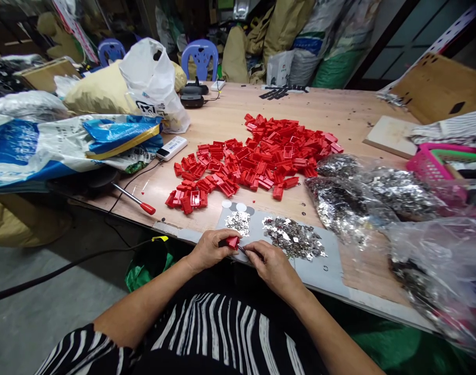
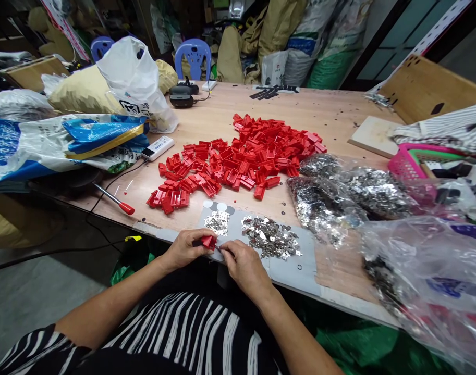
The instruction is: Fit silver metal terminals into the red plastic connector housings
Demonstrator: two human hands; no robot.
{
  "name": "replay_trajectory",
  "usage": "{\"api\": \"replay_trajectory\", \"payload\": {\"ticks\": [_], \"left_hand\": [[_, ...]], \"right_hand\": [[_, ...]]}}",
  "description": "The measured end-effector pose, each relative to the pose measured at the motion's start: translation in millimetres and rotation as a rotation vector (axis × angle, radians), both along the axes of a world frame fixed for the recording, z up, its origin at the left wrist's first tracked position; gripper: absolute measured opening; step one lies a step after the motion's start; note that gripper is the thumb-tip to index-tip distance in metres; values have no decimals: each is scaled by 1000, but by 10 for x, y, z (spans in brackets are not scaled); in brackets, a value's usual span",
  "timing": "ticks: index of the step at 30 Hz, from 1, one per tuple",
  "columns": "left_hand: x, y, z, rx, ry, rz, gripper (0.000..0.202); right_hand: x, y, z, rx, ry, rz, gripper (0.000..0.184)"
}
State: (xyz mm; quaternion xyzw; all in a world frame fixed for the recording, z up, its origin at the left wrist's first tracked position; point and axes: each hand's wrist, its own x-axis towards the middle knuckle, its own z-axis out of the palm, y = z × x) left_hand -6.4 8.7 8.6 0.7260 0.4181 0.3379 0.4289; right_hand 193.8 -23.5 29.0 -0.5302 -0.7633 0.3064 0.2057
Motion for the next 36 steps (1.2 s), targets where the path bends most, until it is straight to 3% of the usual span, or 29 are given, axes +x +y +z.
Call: {"api": "replay_trajectory", "payload": {"ticks": [14, 22, 28, 36], "left_hand": [[12, -20, 6, -10, 24, 4, 29], [-48, 14, 13, -26, 31, -54, 31], [-69, 37, -21, 14, 6, -112, 34], [-21, 7, -45, 42, 19, -64, 37]], "right_hand": [[-183, -43, 51, -6, -89, -120, 17], [-62, 12, 88, -112, 87, -48, 14], [-97, 22, 120, -67, 9, -14, 14], [-192, 28, 116, -12, -99, 8, 13]]}}
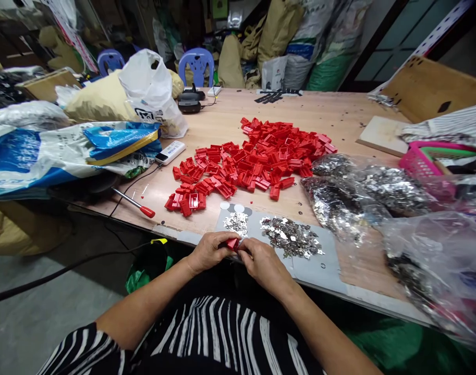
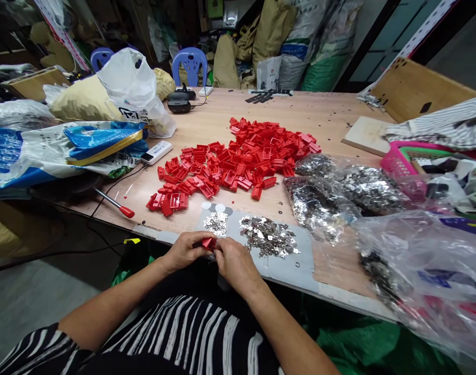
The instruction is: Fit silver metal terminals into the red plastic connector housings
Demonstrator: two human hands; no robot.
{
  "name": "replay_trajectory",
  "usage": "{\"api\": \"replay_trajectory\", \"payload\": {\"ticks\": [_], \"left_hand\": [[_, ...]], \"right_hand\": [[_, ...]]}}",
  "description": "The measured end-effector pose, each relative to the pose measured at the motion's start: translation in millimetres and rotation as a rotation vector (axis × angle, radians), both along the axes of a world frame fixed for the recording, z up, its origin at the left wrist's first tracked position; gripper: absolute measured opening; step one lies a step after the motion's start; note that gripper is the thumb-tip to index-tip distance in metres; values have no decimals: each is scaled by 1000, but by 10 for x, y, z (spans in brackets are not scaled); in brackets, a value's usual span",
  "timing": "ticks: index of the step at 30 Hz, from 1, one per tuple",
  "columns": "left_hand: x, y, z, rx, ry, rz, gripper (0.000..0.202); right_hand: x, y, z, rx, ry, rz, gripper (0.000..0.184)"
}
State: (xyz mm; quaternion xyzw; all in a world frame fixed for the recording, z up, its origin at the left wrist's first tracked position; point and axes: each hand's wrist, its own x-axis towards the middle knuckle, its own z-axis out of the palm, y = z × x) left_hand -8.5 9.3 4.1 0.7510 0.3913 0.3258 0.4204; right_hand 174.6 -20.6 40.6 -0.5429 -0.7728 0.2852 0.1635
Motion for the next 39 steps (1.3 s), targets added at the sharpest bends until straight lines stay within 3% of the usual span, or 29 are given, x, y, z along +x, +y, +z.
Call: {"api": "replay_trajectory", "payload": {"ticks": [4, 7, 12, 16, 19, 27, 34, 39], "left_hand": [[22, -26, 32, -36, -34, 28, 32], [45, -78, 82, -136, -126, 115, 27], [128, -216, 219, -560, -616, 257, 30], [188, -303, 323, -950, -958, 212, 20], [208, -346, 362, -1093, -1055, 177, 16], [228, -428, 413, -1264, -1140, 184, 17], [249, -459, 368, -1208, -1195, 199, 10], [252, -501, 353, -1188, -1126, 169, 14]], "right_hand": [[-29, -88, -73, 46, -80, -4, 15], [25, -142, -93, 82, 25, 7, 20], [198, -195, 31, -14, 284, -38, 16], [212, -245, 149, -97, 407, 3, 26], [162, -269, 193, -118, 413, 49, 38], [146, -274, 250, -129, 453, 79, 40], [137, -279, 218, 13, 307, 5, 32], [117, -271, 111, 15, 405, -48, 34]]}}
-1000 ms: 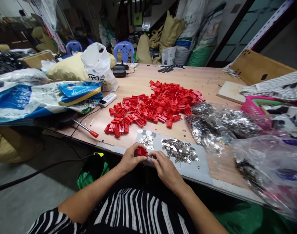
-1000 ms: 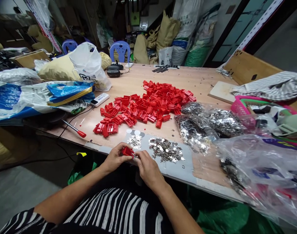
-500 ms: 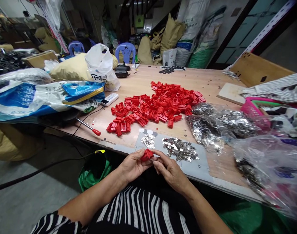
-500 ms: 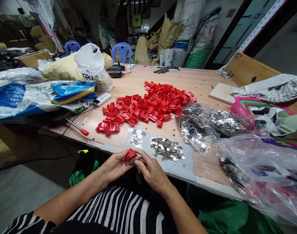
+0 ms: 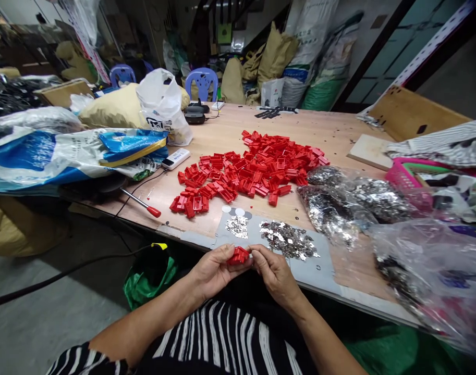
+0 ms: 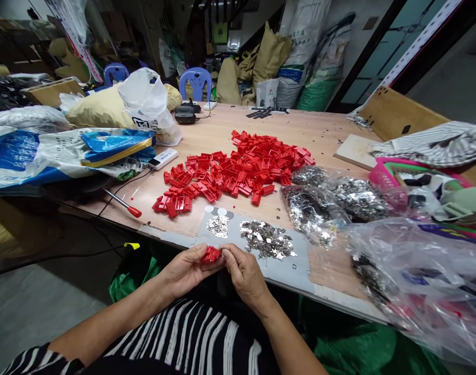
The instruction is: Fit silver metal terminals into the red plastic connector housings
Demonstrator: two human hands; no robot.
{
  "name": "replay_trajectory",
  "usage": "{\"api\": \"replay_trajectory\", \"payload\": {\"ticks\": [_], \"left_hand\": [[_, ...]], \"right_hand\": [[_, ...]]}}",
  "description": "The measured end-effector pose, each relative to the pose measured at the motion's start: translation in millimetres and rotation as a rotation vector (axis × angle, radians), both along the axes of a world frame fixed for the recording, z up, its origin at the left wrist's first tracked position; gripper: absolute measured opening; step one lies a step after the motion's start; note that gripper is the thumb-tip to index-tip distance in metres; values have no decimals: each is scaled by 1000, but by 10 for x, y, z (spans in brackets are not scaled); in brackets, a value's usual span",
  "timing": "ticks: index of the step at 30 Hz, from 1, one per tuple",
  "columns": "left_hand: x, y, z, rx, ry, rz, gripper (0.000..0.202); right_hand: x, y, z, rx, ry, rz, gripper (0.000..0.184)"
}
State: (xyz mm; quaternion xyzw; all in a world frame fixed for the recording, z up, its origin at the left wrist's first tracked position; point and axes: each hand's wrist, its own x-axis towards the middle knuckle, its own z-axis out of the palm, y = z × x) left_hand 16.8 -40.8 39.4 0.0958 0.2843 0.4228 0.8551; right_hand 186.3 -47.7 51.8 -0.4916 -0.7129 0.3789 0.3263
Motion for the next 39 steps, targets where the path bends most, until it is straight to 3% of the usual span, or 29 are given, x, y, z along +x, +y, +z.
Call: {"api": "replay_trajectory", "payload": {"ticks": [3, 5, 10, 14, 20, 26, 30, 34, 39], "left_hand": [[-44, 24, 2, 116, 130, -10, 19], [-123, 88, -18, 276, 369, 15, 19], [-428, 324, -168, 835, 1221, 197, 11], [-572, 421, -306, 1011, 1505, 282, 10], [-686, 491, -385, 1055, 1624, 376, 15], [-888, 773, -365, 930, 1885, 518, 27], [-942, 903, -341, 892, 2069, 513, 42], [-952, 957, -323, 889, 2252, 389, 56], [-988, 990, -326, 934, 2274, 357, 50]], "right_hand": [[27, 41, -33, -49, 18, -29, 36], [94, 92, -39, -54, -50, -92, 34], [354, 264, -58, 107, -479, -337, 18], [410, 388, -62, 184, -752, -299, 23], [306, 540, -35, 108, -956, -172, 24], [352, 609, -66, 121, -1041, -181, 19], [445, 633, -122, 163, -875, -235, 21], [471, 592, -99, 149, -637, -249, 21], [314, 429, -39, 78, -521, -177, 21]]}}
